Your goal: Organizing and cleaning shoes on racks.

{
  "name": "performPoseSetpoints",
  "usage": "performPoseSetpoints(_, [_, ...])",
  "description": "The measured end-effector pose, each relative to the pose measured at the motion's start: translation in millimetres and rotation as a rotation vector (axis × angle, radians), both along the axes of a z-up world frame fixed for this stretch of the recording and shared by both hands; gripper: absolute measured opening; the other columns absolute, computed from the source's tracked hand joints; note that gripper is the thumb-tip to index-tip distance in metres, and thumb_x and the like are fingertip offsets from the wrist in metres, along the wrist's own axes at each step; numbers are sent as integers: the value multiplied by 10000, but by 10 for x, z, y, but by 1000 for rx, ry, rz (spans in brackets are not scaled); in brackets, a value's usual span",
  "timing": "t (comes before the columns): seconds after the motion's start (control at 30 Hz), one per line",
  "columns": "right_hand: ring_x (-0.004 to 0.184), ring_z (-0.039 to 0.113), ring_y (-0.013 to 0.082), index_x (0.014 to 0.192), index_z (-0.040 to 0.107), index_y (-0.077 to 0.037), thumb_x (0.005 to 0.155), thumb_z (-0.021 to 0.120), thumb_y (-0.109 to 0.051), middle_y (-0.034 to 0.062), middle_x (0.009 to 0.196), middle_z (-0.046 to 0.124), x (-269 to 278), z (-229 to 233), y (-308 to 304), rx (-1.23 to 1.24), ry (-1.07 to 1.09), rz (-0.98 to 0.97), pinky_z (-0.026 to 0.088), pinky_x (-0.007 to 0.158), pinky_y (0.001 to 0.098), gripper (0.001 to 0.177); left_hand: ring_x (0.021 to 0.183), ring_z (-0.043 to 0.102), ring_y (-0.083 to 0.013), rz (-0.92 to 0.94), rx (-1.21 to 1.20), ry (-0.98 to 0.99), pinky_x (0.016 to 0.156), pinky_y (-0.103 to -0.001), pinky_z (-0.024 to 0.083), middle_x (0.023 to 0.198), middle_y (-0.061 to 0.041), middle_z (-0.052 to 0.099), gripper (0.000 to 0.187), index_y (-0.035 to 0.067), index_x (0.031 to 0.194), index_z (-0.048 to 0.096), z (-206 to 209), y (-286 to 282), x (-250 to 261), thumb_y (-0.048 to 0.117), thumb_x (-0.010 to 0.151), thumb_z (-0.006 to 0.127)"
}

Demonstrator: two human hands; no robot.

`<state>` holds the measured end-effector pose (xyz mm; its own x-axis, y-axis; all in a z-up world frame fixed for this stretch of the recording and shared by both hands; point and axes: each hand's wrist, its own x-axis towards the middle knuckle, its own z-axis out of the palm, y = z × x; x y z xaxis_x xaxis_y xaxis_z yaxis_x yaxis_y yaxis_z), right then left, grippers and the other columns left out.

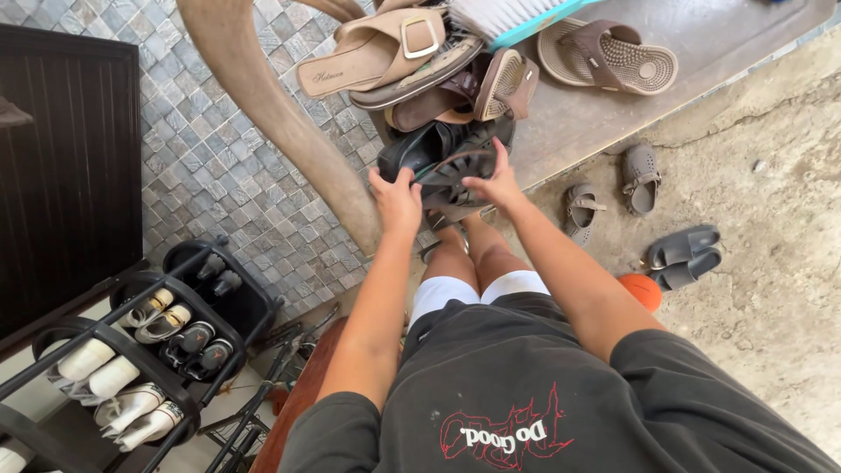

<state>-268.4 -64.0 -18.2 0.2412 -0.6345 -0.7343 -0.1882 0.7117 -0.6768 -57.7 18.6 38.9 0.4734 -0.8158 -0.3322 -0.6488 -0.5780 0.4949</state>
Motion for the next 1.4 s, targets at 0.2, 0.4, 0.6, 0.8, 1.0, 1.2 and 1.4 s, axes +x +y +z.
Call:
performPoseSetpoints(0.2, [679,565,124,1251,594,-87,967,721,-130,66,972,617,-649,-382,99,59,-18,51,502,578,278,314,1174,545,-547,-40,-79,16,985,-535,469,1473,-360,369,304,130,1044,625,200,265,93,286,861,812])
performPoseSetpoints(0.4, [675,560,62,1258,634,-168,971,679,-125,-9,990,660,-1560,276,68,90,-110,-132,490,604,209,293,1039,654,-477,-23,-60,199,890,-521,541,1344,-249,544,345,151,1125,598,467,560,272,279,863,782])
performPoseSetpoints(0.6, [605,612,92,1259,598,-223,978,662,-158,-3,981,695,-2006,560,-216,97,-339,-618,516,497,195,295,917,700,-406,24,40,244,882,-485,555,1378,-222,514,273,172,1169,608,809,691,258,210,922,717])
performPoseSetpoints(0.8, [918,764,276,1336,570,-71,1016,641,-62,194,1138,715,-1123,919,-377,123,-238,-1228,637,836,361,329,1034,666,-414,47,-163,241,870,-470,559,1271,-178,590,315,141,1193,616,770,799,472,188,905,735])
performPoseSetpoints(1.0, [1018,680,223,1372,642,-175,879,679,-39,131,1301,664,-423,-116,256,-213,425,214,564,943,376,513,1001,675,-367,20,-101,226,848,-441,561,1252,-152,607,293,147,1189,627,907,688,662,219,922,721])
performPoseSetpoints(1.2, [1124,606,382,1408,511,-256,666,774,-40,145,1650,251,604,416,311,-711,546,1006,547,827,469,817,985,679,-369,-66,-225,137,834,-431,562,1197,-139,623,277,123,1163,656,1021,968,700,221,924,754])
performPoseSetpoints(1.4, [1041,637,315,1101,702,-114,852,689,-137,85,1504,494,457,-27,201,-921,666,1288,563,844,429,251,731,715,-214,-1,-140,279,695,-345,586,1302,-166,584,244,107,1098,645,1422,1429,601,208,902,749])
